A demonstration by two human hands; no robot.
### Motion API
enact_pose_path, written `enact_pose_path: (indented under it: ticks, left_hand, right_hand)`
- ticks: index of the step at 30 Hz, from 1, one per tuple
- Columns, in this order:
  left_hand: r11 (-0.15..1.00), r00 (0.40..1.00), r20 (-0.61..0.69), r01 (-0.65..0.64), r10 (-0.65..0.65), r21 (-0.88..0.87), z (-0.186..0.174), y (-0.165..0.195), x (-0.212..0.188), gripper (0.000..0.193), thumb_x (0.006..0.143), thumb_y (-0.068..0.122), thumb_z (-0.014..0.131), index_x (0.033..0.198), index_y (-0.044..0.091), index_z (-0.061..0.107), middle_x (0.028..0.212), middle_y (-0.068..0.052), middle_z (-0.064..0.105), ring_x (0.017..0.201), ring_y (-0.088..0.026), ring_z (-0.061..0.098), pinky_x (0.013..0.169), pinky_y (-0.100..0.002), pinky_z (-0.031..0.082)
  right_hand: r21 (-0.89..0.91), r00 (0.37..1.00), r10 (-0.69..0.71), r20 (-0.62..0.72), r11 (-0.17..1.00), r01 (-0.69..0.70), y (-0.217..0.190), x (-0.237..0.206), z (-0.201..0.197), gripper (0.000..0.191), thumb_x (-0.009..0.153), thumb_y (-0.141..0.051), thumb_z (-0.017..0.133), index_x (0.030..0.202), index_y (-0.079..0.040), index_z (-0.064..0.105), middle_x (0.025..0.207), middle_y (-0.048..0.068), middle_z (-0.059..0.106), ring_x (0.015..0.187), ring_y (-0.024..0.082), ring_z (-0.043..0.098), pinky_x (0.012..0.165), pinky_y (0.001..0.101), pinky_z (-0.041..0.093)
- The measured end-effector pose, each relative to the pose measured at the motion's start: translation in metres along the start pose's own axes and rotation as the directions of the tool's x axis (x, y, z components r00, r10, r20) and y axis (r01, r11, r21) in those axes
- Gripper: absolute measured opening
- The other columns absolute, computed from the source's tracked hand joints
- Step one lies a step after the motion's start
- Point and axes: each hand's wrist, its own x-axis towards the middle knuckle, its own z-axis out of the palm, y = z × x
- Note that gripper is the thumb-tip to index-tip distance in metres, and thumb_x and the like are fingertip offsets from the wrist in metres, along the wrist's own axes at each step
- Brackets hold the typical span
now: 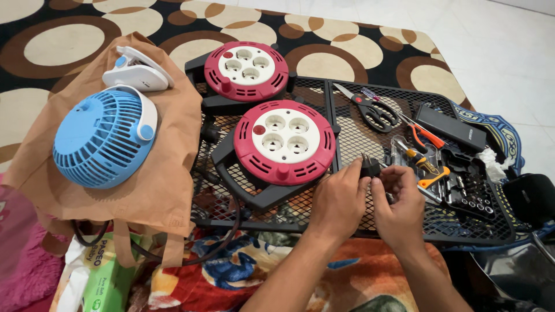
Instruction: The person disassembles and reassembles a black power strip component on a mesh table, using a screwdriver to unscrew and tighten parts while handling small plastic pieces. They pick up screws and tools from the table, work on the plug housing, and finally reposition the pink multi-socket power strips on the table.
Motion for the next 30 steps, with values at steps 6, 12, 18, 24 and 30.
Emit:
enact_pose_path:
  ticks: [6, 12, 18, 24, 30]
  left_hand:
    - [1.000, 1.000, 0.004, -0.005, 0.005, 0.006, 0.001, -0.002, -0.001, 0.035, 0.098, 0.015, 0.060, 0.125, -0.006, 0.062, 0.103, -0.024, 0.071, 0.093, -0.043, 0.068, 0.081, -0.052, 0.052]
    - [0.999, 0.999, 0.026, 0.018, -0.019, 0.039, 0.001, -0.004, -0.001, 0.033, 0.097, 0.016, 0.060, 0.123, -0.004, 0.063, 0.104, -0.024, 0.072, 0.093, -0.044, 0.067, 0.082, -0.052, 0.051]
    - [0.997, 1.000, -0.002, -0.007, 0.007, 0.073, -0.001, -0.005, -0.001, 0.033, 0.097, 0.015, 0.061, 0.123, -0.004, 0.064, 0.106, -0.023, 0.072, 0.093, -0.044, 0.067, 0.081, -0.052, 0.051]
    - [0.997, 1.000, 0.000, -0.022, 0.022, 0.071, -0.006, -0.005, -0.001, 0.034, 0.096, 0.014, 0.061, 0.125, -0.004, 0.064, 0.106, -0.023, 0.072, 0.092, -0.044, 0.067, 0.079, -0.052, 0.051]
    - [0.996, 0.999, 0.014, -0.031, 0.030, 0.080, -0.009, -0.006, -0.001, 0.034, 0.096, 0.013, 0.062, 0.125, -0.005, 0.064, 0.108, -0.025, 0.071, 0.095, -0.045, 0.067, 0.082, -0.051, 0.051]
  right_hand:
    - [-0.047, 1.000, 0.018, -0.003, 0.999, -0.018, 0.001, 0.000, -0.001, 0.021, 0.097, -0.006, 0.066, 0.113, 0.002, 0.057, 0.092, 0.006, 0.067, 0.079, 0.008, 0.063, 0.070, 0.0249, 0.053]
    - [-0.038, 0.998, 0.051, -0.027, 0.998, -0.052, -0.003, -0.001, 0.003, 0.019, 0.096, -0.007, 0.068, 0.110, 0.001, 0.059, 0.087, 0.005, 0.068, 0.073, 0.008, 0.062, 0.065, 0.0251, 0.052]
    - [-0.020, 0.998, 0.060, -0.016, 0.998, -0.061, -0.007, -0.002, 0.007, 0.019, 0.094, -0.006, 0.068, 0.108, 0.001, 0.058, 0.086, 0.006, 0.068, 0.073, 0.010, 0.064, 0.064, 0.0262, 0.052]
    - [0.022, 1.000, 0.019, -0.004, 1.000, -0.019, -0.012, -0.002, 0.009, 0.017, 0.094, -0.006, 0.068, 0.106, 0.002, 0.058, 0.087, 0.007, 0.070, 0.076, 0.012, 0.067, 0.070, 0.0272, 0.055]
    - [0.051, 0.999, 0.038, 0.006, 0.998, -0.038, -0.013, -0.002, 0.011, 0.018, 0.093, -0.006, 0.068, 0.105, 0.002, 0.058, 0.087, 0.007, 0.071, 0.076, 0.012, 0.069, 0.069, 0.0271, 0.056]
